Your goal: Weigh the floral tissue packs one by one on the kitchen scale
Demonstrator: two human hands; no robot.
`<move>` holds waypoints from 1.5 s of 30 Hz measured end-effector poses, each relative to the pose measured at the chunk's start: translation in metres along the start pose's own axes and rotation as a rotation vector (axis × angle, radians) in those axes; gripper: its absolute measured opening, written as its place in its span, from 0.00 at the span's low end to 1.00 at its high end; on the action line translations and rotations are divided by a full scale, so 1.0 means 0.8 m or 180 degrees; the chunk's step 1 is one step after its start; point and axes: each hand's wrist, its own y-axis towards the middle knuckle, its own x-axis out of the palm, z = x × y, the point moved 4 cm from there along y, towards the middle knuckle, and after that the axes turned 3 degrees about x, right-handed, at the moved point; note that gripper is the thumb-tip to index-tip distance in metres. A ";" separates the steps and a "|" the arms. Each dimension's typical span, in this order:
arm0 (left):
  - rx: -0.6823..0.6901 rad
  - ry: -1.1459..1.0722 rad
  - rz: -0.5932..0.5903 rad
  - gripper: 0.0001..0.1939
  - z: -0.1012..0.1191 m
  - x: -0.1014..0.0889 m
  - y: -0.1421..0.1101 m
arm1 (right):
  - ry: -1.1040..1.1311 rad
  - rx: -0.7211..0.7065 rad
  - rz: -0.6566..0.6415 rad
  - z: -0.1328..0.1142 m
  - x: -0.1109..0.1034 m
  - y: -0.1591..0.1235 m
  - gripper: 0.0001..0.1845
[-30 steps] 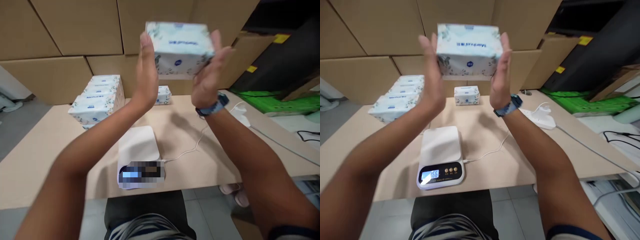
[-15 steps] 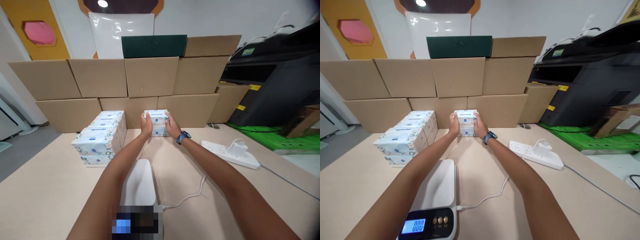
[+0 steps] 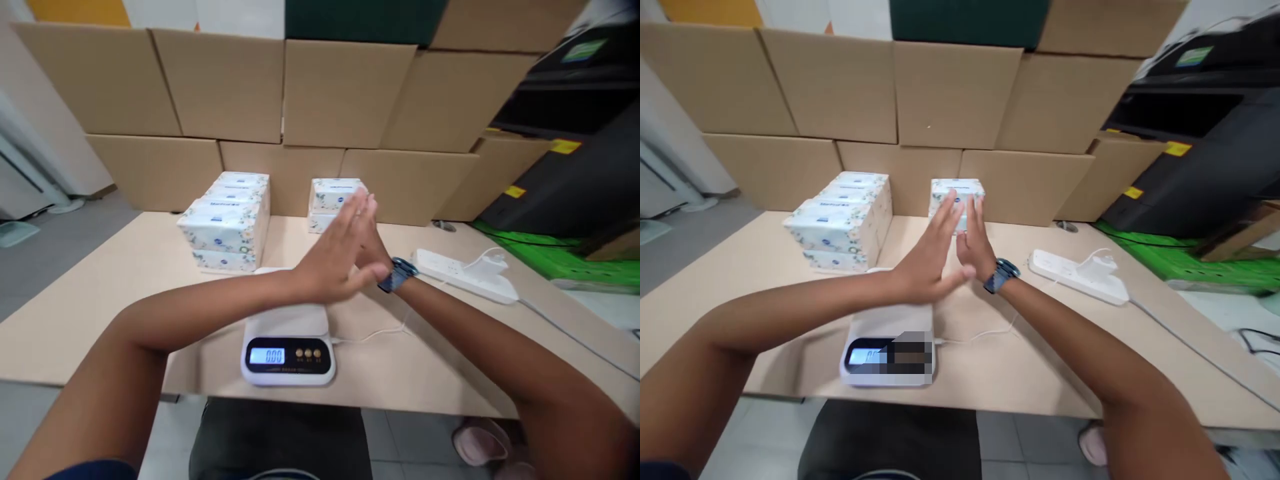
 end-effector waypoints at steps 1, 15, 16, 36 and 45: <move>0.0165 0.0003 -0.0132 0.50 0.030 -0.013 -0.024 | 0.0048 -0.0018 -0.0013 -0.014 0.003 -0.020 0.46; -0.2732 0.0594 0.2306 0.50 -0.058 -0.248 -0.207 | 0.1484 0.1202 -0.0245 -0.127 0.105 -0.036 0.66; -0.2737 0.0655 0.2320 0.48 -0.068 -0.251 -0.200 | 0.1487 0.1175 -0.0284 -0.140 0.121 -0.018 0.64; -0.2665 -0.2371 0.0804 0.52 0.033 -0.074 -0.199 | 0.1842 0.1030 -0.1121 -0.152 -0.023 -0.154 0.44; -0.2911 -0.2899 0.0752 0.53 0.038 -0.067 -0.208 | 0.1899 0.1384 -0.0975 -0.105 0.000 -0.141 0.45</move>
